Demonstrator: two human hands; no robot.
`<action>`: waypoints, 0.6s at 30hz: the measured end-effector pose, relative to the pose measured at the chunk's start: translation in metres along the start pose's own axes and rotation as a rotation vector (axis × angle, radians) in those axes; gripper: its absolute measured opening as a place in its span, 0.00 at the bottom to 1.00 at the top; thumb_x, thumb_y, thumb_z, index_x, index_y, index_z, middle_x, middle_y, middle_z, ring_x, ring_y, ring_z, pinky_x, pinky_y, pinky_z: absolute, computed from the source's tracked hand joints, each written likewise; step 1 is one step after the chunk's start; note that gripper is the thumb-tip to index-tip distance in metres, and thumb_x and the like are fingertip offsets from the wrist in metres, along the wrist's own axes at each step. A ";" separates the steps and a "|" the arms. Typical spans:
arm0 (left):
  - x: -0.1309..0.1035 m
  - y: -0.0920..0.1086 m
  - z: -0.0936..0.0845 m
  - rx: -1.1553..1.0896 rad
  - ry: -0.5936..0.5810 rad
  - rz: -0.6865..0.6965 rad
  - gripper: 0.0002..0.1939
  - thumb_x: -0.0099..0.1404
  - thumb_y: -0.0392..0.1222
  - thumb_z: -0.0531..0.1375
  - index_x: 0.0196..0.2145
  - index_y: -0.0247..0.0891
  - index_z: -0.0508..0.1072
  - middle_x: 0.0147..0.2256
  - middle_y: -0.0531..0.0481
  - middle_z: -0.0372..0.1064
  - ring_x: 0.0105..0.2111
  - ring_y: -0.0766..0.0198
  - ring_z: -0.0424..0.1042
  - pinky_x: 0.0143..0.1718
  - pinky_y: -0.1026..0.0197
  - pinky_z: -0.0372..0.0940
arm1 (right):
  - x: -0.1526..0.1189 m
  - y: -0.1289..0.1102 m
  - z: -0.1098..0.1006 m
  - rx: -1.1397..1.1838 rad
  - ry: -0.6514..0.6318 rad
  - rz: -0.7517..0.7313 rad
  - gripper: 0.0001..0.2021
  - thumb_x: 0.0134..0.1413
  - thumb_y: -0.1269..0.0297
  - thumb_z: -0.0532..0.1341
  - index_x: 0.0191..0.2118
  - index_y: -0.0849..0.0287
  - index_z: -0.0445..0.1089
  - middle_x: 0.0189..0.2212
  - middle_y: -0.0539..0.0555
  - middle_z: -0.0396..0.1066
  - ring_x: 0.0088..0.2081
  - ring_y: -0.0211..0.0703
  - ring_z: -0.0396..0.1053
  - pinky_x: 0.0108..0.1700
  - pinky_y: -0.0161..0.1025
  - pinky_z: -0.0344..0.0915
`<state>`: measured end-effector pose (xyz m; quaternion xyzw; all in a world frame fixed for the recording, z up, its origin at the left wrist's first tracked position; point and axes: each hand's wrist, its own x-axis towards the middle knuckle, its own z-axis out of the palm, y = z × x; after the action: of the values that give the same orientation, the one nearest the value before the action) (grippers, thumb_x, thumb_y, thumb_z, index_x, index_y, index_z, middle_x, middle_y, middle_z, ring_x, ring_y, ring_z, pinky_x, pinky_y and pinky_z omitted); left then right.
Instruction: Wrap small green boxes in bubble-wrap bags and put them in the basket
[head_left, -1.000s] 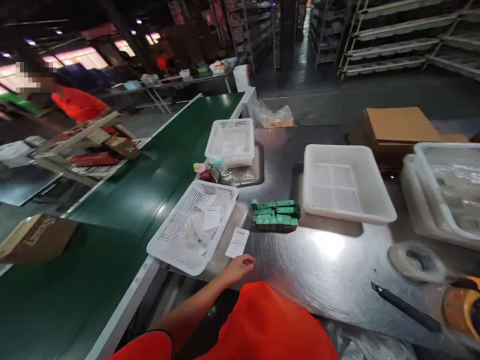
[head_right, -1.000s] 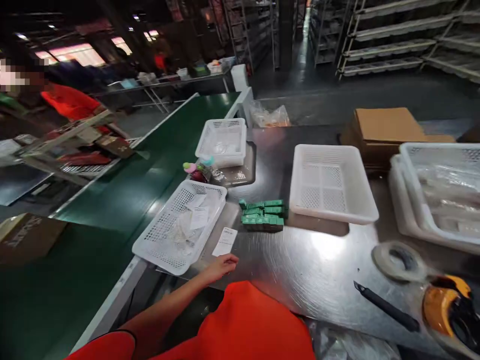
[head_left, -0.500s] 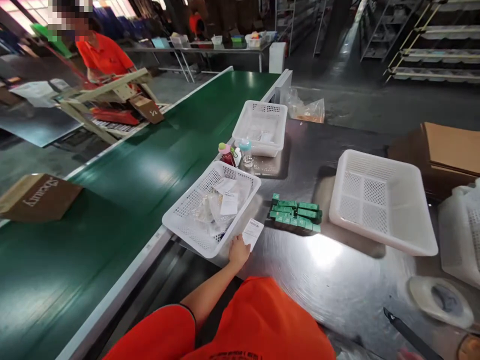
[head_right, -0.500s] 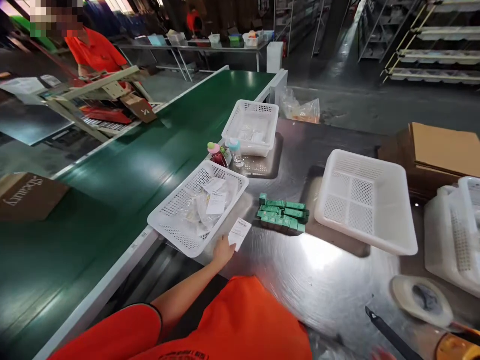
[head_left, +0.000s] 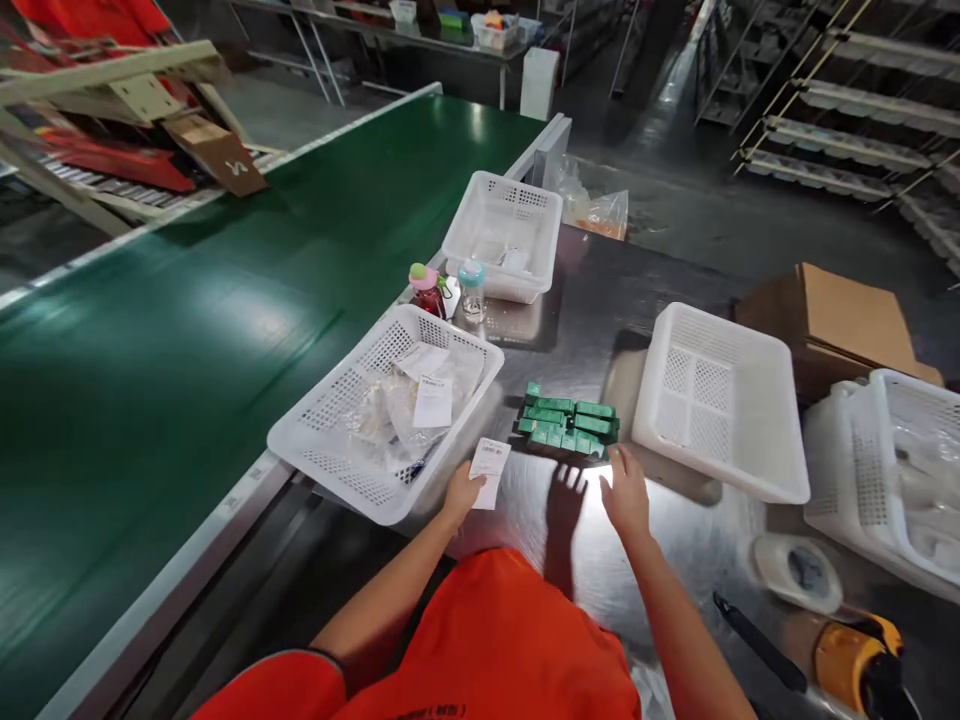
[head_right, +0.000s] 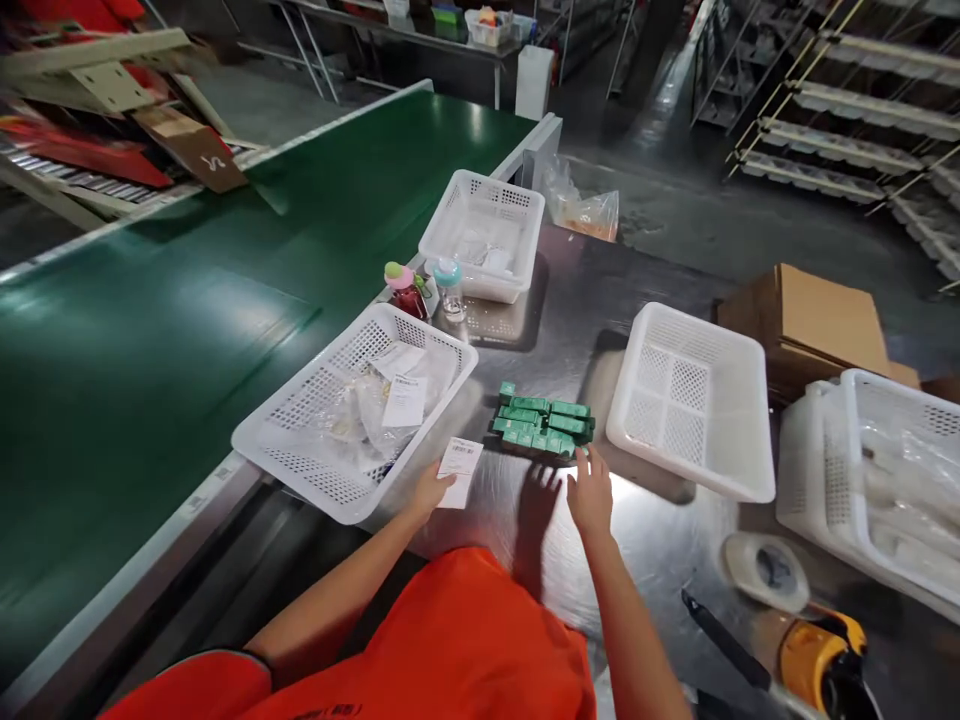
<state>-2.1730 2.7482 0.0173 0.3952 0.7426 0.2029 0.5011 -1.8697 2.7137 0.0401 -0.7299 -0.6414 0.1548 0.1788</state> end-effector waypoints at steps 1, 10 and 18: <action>-0.006 -0.002 0.000 -0.061 -0.041 -0.003 0.12 0.59 0.31 0.60 0.43 0.33 0.72 0.42 0.38 0.77 0.48 0.47 0.74 0.48 0.50 0.68 | 0.012 0.006 -0.001 -0.050 0.014 -0.037 0.22 0.56 0.68 0.53 0.57 0.64 0.64 0.61 0.67 0.60 0.61 0.60 0.58 0.62 0.57 0.58; -0.028 -0.012 -0.001 -0.155 -0.065 -0.143 0.17 0.58 0.30 0.61 0.46 0.28 0.70 0.42 0.36 0.77 0.43 0.51 0.77 0.45 0.52 0.71 | 0.063 0.020 -0.002 -0.108 -0.237 -0.136 0.19 0.57 0.64 0.59 0.54 0.58 0.69 0.48 0.62 0.73 0.49 0.57 0.67 0.45 0.46 0.67; -0.064 0.025 -0.003 0.012 -0.012 0.064 0.25 0.58 0.39 0.63 0.53 0.35 0.68 0.61 0.34 0.60 0.63 0.45 0.56 0.64 0.46 0.49 | 0.023 0.030 -0.069 0.259 -0.372 -0.016 0.18 0.54 0.54 0.62 0.44 0.62 0.75 0.36 0.59 0.76 0.37 0.52 0.72 0.40 0.46 0.69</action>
<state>-2.1540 2.7130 0.0730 0.4231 0.7278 0.2117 0.4965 -1.8089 2.7285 0.0878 -0.6546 -0.6438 0.3665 0.1507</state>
